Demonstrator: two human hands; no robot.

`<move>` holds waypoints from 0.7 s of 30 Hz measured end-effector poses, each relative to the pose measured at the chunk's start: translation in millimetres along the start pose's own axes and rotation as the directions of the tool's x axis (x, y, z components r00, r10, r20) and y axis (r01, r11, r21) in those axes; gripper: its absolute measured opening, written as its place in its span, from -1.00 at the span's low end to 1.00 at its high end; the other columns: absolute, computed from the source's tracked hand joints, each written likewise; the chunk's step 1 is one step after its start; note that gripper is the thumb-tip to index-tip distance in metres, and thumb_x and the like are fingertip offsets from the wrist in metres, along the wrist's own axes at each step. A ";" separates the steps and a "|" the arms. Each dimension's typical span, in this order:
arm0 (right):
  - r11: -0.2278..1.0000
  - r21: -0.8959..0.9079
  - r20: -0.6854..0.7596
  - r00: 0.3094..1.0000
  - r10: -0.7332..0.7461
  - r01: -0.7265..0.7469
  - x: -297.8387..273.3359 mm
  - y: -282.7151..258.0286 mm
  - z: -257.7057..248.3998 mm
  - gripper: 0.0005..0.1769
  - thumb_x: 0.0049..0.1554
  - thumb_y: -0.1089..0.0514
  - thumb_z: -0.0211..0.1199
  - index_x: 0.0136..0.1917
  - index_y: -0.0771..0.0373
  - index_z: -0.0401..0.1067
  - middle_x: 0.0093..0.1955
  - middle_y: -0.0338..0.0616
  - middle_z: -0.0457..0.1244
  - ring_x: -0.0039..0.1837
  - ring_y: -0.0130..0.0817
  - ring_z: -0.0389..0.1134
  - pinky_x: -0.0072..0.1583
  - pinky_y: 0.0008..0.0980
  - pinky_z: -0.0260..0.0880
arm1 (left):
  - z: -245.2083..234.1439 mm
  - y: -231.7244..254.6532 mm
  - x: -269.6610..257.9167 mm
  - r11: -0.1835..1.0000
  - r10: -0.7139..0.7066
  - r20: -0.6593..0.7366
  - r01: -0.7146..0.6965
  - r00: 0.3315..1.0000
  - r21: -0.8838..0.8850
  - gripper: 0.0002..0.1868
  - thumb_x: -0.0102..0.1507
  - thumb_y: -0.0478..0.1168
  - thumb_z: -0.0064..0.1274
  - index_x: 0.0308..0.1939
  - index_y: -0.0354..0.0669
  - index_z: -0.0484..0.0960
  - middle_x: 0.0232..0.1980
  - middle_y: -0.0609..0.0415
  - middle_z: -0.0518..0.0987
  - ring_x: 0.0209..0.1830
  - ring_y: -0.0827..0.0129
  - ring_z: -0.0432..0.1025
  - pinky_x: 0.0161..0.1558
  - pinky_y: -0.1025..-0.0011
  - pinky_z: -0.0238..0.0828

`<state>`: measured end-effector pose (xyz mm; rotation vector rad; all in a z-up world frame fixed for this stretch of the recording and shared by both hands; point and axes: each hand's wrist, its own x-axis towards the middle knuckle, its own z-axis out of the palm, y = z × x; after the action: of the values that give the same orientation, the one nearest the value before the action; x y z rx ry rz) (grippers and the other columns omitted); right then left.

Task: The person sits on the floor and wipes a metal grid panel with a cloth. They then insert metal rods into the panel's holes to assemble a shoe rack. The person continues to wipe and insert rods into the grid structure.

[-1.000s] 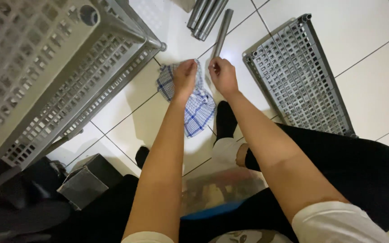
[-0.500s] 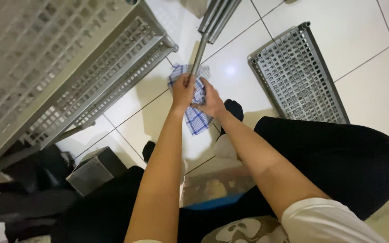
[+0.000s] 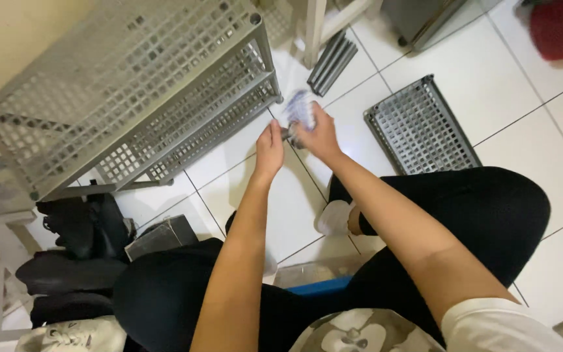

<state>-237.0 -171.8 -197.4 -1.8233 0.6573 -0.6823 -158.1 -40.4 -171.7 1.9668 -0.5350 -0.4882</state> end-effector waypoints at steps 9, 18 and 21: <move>0.478 -0.299 0.305 0.558 -0.772 0.826 -11.0 -119.2 -55.6 -0.47 0.33 -0.24 -0.04 0.33 0.09 0.45 0.08 0.05 0.23 0.06 0.04 0.30 -0.01 -0.10 0.22 | -36.6 86.6 -34.9 0.941 0.167 -0.100 -0.189 0.981 -0.282 -0.74 0.44 -0.13 -0.27 0.16 -0.11 0.23 -0.04 -0.30 0.48 0.03 -0.20 0.44 0.14 -0.02 0.34; 0.933 0.055 0.353 0.867 -0.352 0.357 2.8 -210.0 -80.7 -0.51 0.40 0.05 -0.34 0.18 0.31 0.40 0.24 0.30 0.25 0.23 0.41 0.26 0.27 0.18 0.23 | -72.3 149.8 -53.1 0.903 0.429 -0.215 -0.421 0.877 0.085 -0.84 0.42 -0.15 -0.34 0.05 0.01 0.26 -0.29 -0.20 0.65 -0.27 -0.29 0.54 -0.23 -0.02 0.44; 0.934 0.300 0.463 0.826 -0.321 0.194 -7.0 -229.3 -65.1 -0.46 0.41 -0.04 -0.27 0.53 0.24 0.14 0.44 0.23 0.14 0.49 0.15 0.14 0.51 0.03 0.03 | -84.1 156.5 -55.8 0.755 0.639 -0.200 -0.557 0.742 0.347 -0.80 0.33 -0.24 -0.20 0.02 0.05 0.39 -0.37 -0.19 0.66 -0.35 -0.18 0.59 -0.29 -0.03 0.48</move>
<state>-260.4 -135.5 37.2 -1.7722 -0.0305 -0.4007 -182.5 -11.5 10.7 1.9199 -1.0294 0.3231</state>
